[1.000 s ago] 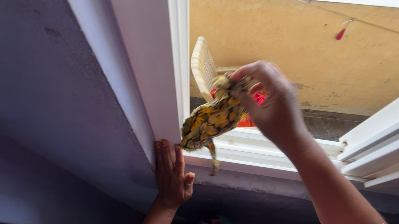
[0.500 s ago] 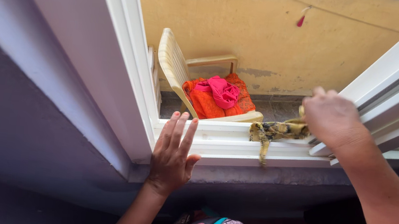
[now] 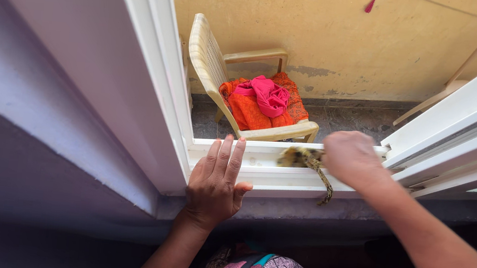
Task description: The person cleans the white window frames and sills using a patterned cloth. They wipe the vertical sides, horizontal tracks, and the bottom sill of the window, moving the cloth back and forth to remove dust and dirt. The person also cleans the adjacent wall area near the window frame.
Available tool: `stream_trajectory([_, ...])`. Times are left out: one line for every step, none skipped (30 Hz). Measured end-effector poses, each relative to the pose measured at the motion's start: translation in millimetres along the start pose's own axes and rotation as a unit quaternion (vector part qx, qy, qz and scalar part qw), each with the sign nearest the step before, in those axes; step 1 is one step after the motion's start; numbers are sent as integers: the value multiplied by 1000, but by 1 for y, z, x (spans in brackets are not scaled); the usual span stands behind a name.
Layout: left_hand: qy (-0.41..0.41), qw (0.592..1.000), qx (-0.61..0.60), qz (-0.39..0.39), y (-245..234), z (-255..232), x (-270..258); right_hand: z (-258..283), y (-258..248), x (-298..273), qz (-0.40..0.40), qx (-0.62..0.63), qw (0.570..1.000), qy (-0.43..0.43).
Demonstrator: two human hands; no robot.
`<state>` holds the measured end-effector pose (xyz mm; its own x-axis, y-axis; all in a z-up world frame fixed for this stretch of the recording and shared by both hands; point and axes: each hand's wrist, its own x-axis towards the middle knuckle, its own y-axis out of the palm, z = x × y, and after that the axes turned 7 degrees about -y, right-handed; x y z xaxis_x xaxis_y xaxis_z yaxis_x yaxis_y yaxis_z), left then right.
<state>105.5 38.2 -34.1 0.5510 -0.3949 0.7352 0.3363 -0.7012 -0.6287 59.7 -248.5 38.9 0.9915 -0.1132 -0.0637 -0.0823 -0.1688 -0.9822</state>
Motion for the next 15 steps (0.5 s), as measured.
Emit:
stream_trajectory([1, 1000, -3, -18, -1, 0, -3, 19, 2, 6, -25, 19, 999, -22])
stream_trajectory([6, 999, -7, -37, -1, 0, -4, 40, 5, 12, -52, 38, 997, -40])
stream_trajectory([11, 998, -10, -56, 0, 0, -5, 62, 9, 16, -120, 69, 984, -108])
stream_trajectory([17, 997, -14, -69, 1, 0, -7, 88, 10, 28, -166, 93, 970, -154])
stream_trajectory([24, 996, -17, -81, 0, 0, -10, 112, 10, 33, -188, 125, 959, -172])
stream_trajectory([32, 995, -23, -95, 0, 0, -11, 133, 8, 36, -219, 182, 935, -211])
stream_trajectory([33, 994, -23, -100, 1, -1, -13, 147, 3, 38, -248, 238, 905, -250])
stream_trajectory([33, 994, -24, -102, 0, -2, -16, 150, -4, 39, -220, 227, 918, -241])
stream_trajectory([34, 994, -25, -105, -1, -2, -16, 151, -14, 41, -192, 216, 929, -231])
stream_trajectory([38, 994, -28, -104, -1, -3, -16, 149, -24, 41, -161, 206, 940, -220])
stream_trajectory([41, 993, -32, -102, -3, -3, -14, 138, -36, 38, -137, 231, 942, -202])
stream_trajectory([39, 994, -36, -99, -4, -5, -16, 122, -48, 30, -107, 256, 943, -185])
stream_trajectory([44, 994, -38, -89, -6, -4, -15, 100, -61, 22, -51, 207, 966, -144])
stream_trajectory([44, 995, -39, -78, -7, -3, -15, 73, -76, 11, 10, 156, 982, -104])
stream_trajectory([45, 996, -40, -66, -7, -1, -14, 51, -89, -2, 8, 165, 983, -81])
